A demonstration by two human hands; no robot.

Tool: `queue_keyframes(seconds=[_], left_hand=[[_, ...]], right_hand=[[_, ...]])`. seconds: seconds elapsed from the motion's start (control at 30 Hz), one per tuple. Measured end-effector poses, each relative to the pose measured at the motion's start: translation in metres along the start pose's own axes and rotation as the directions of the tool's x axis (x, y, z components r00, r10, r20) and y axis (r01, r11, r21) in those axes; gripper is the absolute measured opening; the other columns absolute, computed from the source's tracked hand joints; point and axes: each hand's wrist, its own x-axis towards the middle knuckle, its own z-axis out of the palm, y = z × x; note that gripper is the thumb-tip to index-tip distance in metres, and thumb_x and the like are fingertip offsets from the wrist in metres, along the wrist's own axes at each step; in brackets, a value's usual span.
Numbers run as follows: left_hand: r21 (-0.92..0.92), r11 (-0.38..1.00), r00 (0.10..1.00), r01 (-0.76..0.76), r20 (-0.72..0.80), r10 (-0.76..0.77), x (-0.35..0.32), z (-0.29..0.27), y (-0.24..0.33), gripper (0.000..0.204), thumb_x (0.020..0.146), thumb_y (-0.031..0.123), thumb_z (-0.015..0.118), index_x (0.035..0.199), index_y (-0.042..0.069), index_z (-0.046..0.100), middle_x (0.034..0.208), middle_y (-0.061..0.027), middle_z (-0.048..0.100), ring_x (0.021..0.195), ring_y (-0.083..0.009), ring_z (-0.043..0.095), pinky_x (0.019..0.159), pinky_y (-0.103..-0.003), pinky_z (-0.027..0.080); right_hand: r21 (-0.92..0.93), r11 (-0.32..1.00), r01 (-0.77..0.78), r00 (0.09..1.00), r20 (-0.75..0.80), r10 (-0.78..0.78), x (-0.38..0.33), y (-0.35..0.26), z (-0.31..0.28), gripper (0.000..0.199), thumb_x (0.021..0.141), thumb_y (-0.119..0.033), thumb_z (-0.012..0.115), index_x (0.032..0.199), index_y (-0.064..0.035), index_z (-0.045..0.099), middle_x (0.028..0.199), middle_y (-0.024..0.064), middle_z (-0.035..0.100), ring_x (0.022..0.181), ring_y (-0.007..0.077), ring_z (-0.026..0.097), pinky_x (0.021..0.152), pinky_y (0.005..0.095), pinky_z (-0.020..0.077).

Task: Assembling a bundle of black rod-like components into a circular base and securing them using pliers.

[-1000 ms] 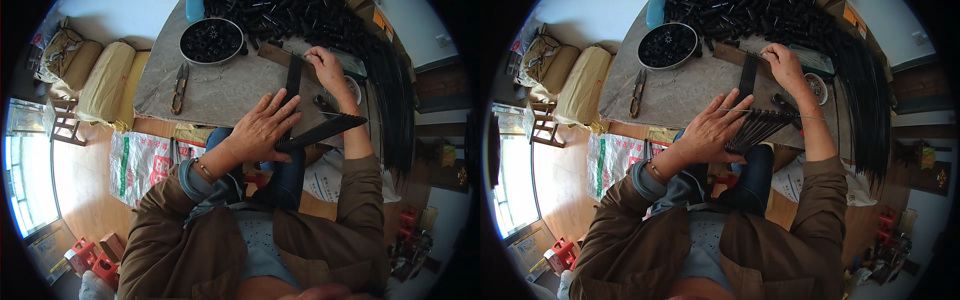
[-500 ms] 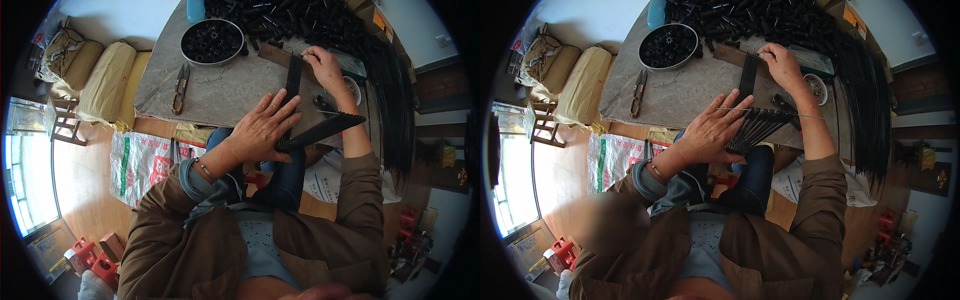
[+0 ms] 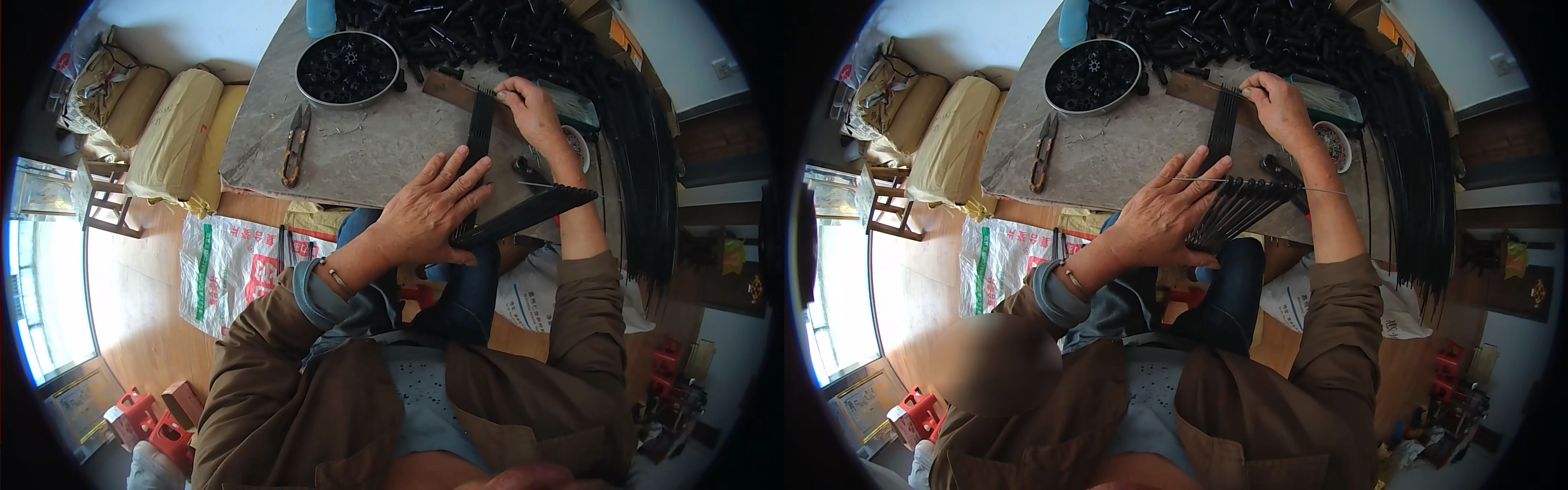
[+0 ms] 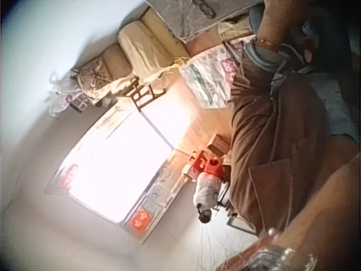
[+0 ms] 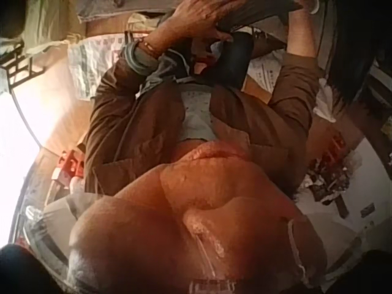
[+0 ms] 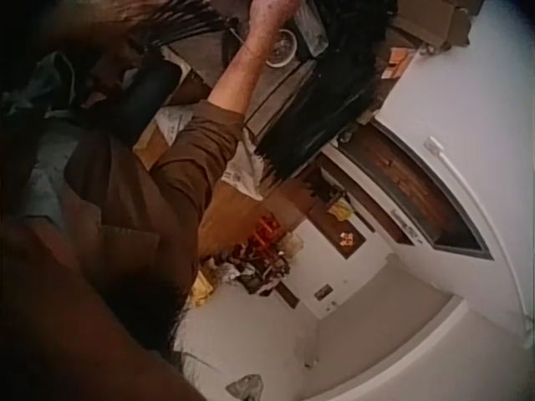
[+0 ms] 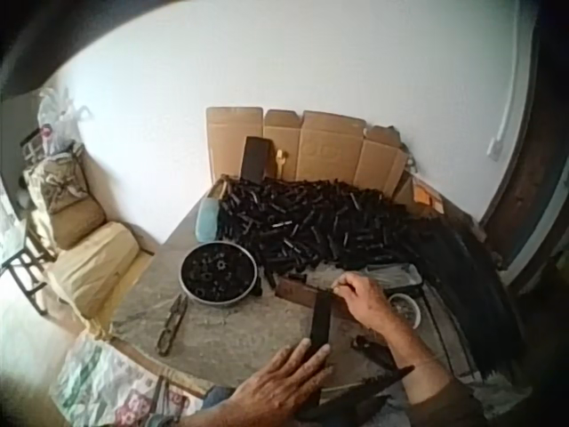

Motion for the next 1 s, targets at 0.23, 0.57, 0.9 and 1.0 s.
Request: queue_keyframes(seconds=[0.23,0.57,0.9,1.0], left_hand=[[0.01,1.0,1.0,-0.001,0.006,0.001,0.0,-0.001,0.0,0.092,0.062,0.06,0.074,0.134,0.007,0.048,0.15,-0.016,0.027,0.141,-0.0373,0.02,0.115,-0.049,0.018],[0.013,1.0,1.0,0.005,0.007,-0.005,0.0,-0.001,0.0,0.092,0.063,0.06,0.073,0.134,0.007,0.048,0.15,-0.0159,0.027,0.141,-0.0375,0.019,0.115,-0.048,0.017],[0.024,1.0,1.0,0.007,0.007,-0.007,0.0,-0.001,-0.001,0.093,0.062,0.062,0.073,0.134,0.008,0.049,0.15,-0.0154,0.026,0.141,-0.0381,0.018,0.115,-0.048,0.017],[0.038,0.999,1.0,0.004,0.012,-0.004,0.0,-0.001,0.0,0.093,0.063,0.062,0.073,0.134,0.008,0.048,0.15,-0.0156,0.026,0.141,-0.0383,0.018,0.115,-0.048,0.017]], right_hand=[[0.086,0.996,0.017,0.999,-0.037,-0.014,0.001,-0.001,0.004,0.013,0.087,-0.013,0.057,0.092,-0.0024,0.064,0.086,0.0142,0.066,0.078,0.0279,0.064,0.07,0.0345,0.0487],[0.058,0.996,0.065,0.998,-0.025,-0.063,0.002,-0.003,-0.002,0.012,0.087,-0.01,0.06,0.095,-0.0019,0.063,0.086,0.0093,0.066,0.076,0.0231,0.063,0.072,0.0324,0.049],[0.266,0.963,-0.05,0.999,0.002,0.052,0.012,0.001,0.012,0.018,0.088,-0.005,0.059,0.106,-0.0023,0.061,0.092,0.0048,0.066,0.085,0.0125,0.061,0.078,0.0242,0.048],[0.205,0.979,-0.006,0.995,-0.093,0.025,0.006,-0.011,0.004,0.021,0.087,-0.007,0.059,0.107,-0.0021,0.063,0.096,0.0081,0.067,0.089,0.018,0.064,0.08,0.0284,0.0489]])
